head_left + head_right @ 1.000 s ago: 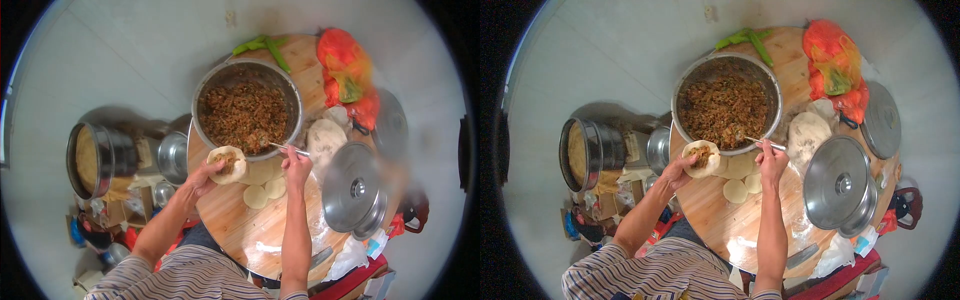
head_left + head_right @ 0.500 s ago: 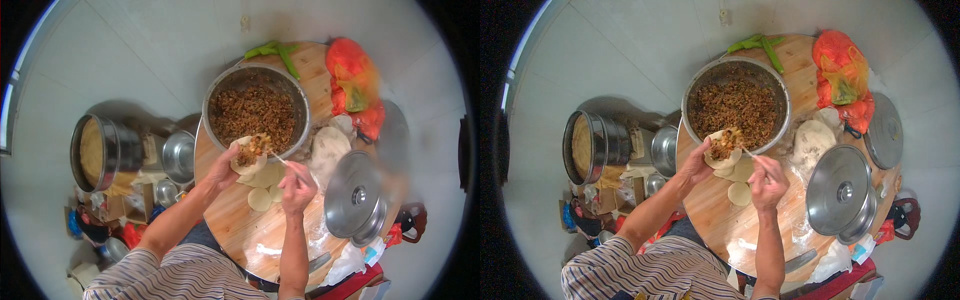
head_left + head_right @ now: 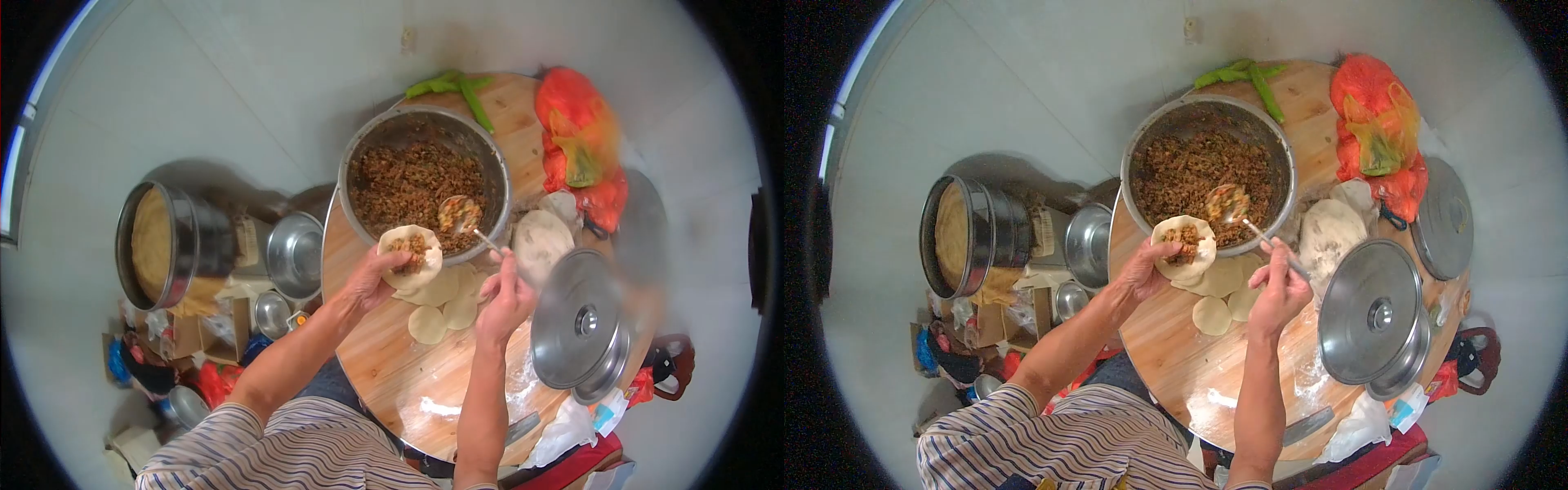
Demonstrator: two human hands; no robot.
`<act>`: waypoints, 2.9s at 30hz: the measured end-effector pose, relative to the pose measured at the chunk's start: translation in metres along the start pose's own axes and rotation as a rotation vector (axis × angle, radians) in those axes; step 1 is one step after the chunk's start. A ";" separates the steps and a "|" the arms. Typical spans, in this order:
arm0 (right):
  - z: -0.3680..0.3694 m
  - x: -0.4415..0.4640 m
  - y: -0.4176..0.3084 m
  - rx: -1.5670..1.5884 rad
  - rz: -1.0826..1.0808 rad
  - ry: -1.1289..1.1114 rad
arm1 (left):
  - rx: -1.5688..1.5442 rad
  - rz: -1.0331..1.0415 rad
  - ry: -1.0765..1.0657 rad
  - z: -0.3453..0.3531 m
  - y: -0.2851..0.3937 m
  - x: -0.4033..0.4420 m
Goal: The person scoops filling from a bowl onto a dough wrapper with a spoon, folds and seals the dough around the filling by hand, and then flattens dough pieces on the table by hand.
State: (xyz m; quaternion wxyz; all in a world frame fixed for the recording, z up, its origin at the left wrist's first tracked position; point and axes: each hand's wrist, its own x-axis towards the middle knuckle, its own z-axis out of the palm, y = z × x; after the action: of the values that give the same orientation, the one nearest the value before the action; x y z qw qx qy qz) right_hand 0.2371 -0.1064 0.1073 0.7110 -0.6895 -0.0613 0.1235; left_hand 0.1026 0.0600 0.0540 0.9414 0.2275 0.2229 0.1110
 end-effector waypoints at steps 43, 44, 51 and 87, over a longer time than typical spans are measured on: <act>-0.015 -0.041 -0.011 -0.565 -0.315 -0.098 | 0.255 -0.154 0.054 0.049 -0.052 -0.099; -0.028 -0.054 -0.015 -0.158 0.099 -0.037 | 0.251 -0.163 0.055 0.048 -0.054 -0.100; -0.092 -0.138 -0.006 0.126 0.420 -0.203 | 0.256 -0.280 -0.047 0.071 -0.077 -0.122; -0.203 -0.318 -0.055 -0.220 -0.055 0.152 | 0.388 -0.567 -0.132 0.142 -0.156 -0.244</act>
State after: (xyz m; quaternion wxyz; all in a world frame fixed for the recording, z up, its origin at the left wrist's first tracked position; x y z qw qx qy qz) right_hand -0.0112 -0.3858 0.1801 0.6367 -0.7688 -0.0395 0.0440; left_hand -0.0272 -0.2051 0.1828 0.8863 0.3381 0.2327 -0.2144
